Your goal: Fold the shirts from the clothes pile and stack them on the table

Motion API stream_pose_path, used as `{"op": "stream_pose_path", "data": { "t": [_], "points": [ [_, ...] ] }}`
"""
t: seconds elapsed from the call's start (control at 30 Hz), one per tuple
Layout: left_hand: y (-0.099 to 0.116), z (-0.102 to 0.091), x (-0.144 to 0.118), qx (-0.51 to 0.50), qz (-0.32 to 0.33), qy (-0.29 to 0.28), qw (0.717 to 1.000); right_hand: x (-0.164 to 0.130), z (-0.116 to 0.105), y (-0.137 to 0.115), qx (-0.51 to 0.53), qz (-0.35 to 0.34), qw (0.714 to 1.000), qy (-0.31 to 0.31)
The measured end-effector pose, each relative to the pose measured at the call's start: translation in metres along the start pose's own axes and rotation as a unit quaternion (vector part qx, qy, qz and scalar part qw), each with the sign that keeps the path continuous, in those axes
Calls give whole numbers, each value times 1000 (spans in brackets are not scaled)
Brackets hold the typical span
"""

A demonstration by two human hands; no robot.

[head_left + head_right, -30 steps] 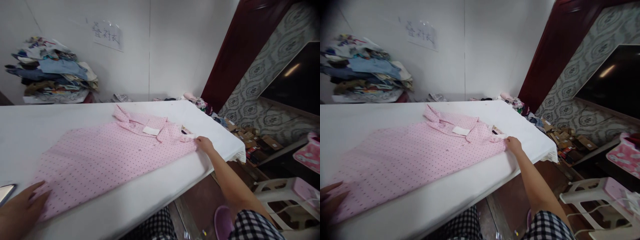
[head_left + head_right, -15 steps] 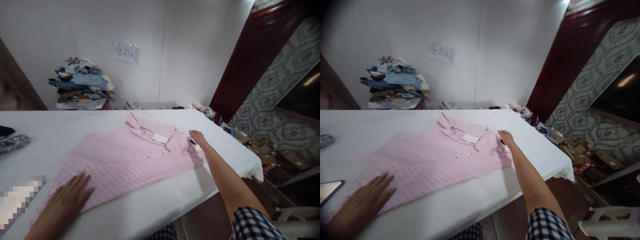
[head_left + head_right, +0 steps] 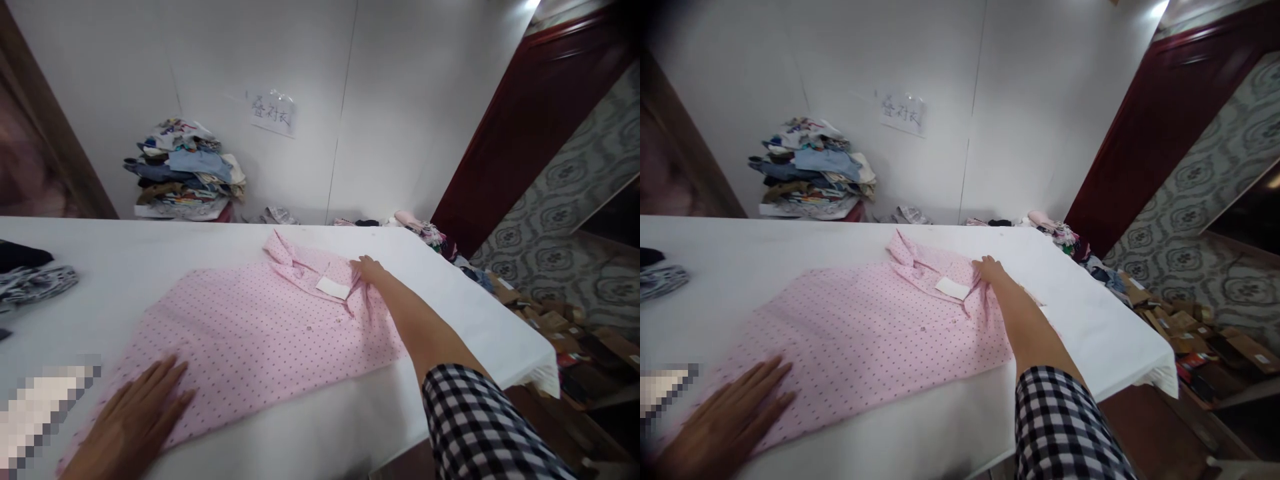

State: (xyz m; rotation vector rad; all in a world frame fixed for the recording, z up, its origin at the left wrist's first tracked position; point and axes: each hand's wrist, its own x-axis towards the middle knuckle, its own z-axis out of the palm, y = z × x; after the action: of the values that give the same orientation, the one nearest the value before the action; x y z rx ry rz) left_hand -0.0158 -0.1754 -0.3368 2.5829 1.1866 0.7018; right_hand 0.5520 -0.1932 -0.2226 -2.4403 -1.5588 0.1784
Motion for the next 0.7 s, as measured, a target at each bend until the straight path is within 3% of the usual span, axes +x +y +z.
{"op": "stream_pose_path", "data": {
  "t": [0.13,0.27,0.33,0.4,0.47,0.53,0.6,0.67,0.7],
  "points": [
    [-1,0,-3,13,11,-11,1000,-2,-3,-10,-22,-2,1000,5],
    [5,-11,9,7,-30,-41,999,-2,-47,-29,-6,-8,998,65],
    [26,-21,21,-18,-40,-14,999,-10,-79,-51,7,-31,993,112],
    [60,-32,34,-80,-78,-1,994,-33,-104,-85,46,-85,979,179],
    [100,-41,47,-190,-145,-56,969,-71,-115,-126,98,-141,964,203],
    [138,-48,57,-359,-195,-93,908,-120,-104,-166,155,-186,957,159],
    [164,-54,63,-551,-221,-124,795,-170,-76,-195,179,-283,941,59],
    [177,-58,64,-679,-258,-156,670,-211,-39,-204,182,-416,891,-38],
    [179,-60,62,-709,-287,-166,623,-227,-21,-199,191,-454,868,-61]
  ]
}}
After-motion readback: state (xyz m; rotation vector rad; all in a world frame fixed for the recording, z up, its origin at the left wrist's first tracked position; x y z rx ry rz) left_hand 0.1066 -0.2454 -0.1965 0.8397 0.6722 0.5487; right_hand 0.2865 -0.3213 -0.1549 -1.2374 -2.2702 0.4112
